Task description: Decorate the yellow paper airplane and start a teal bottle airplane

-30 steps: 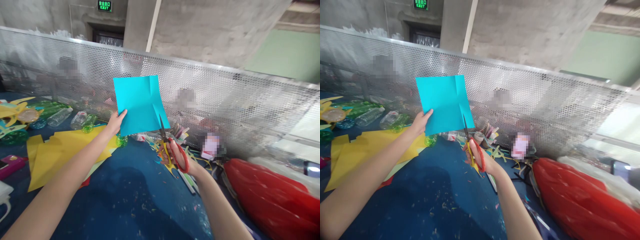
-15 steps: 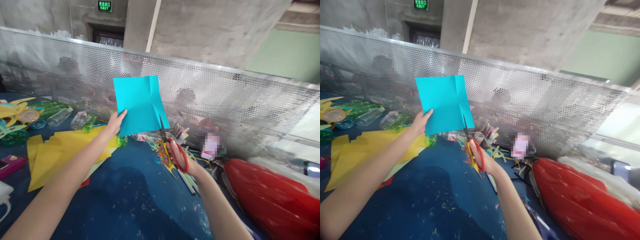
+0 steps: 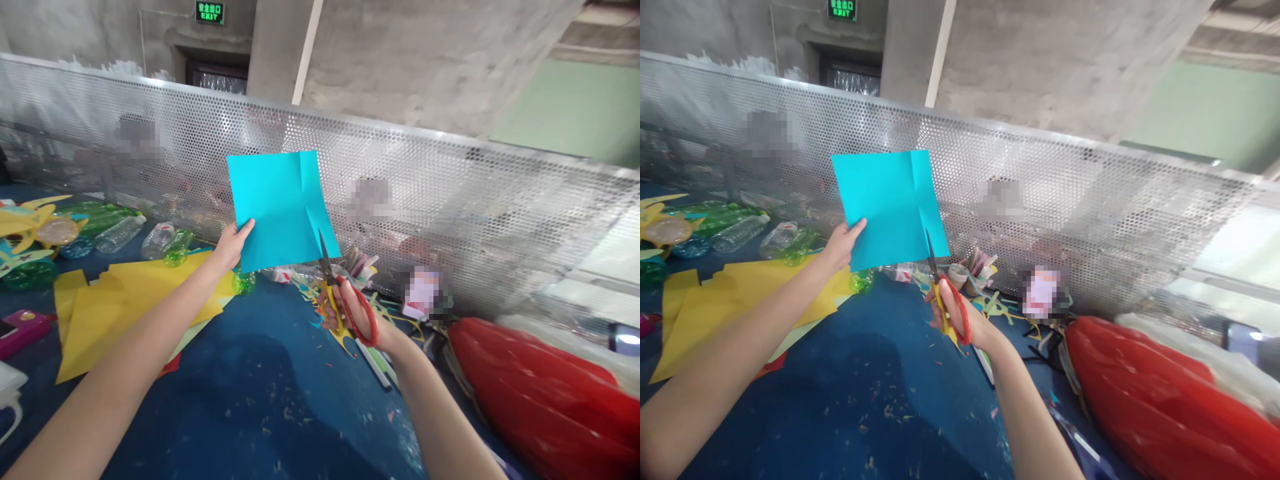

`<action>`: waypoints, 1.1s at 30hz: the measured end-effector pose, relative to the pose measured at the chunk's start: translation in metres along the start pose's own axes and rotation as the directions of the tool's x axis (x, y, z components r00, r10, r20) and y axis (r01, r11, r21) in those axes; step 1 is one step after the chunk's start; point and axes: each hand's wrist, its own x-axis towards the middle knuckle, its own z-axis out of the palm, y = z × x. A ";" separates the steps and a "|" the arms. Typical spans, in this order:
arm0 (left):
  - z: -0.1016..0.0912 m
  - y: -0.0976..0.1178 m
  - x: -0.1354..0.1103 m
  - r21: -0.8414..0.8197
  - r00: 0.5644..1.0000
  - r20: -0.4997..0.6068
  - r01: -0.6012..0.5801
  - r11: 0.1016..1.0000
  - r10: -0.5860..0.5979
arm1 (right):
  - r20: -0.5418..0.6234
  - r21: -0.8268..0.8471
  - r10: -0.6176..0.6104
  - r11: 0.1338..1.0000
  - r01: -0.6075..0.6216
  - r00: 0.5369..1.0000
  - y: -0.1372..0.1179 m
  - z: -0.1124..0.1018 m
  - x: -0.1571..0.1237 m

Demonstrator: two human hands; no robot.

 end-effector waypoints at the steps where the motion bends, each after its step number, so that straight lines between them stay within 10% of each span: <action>1: 0.000 0.000 0.000 0.001 1.000 -0.001 0.004 1.000 -0.004 | 0.010 0.020 0.018 1.000 -0.018 1.000 0.000 0.000 0.000; 33: 0.005 0.010 -0.004 0.006 0.999 -0.038 0.032 0.999 -0.032 | -0.120 0.059 0.128 0.991 -0.121 0.985 -0.004 0.014 0.009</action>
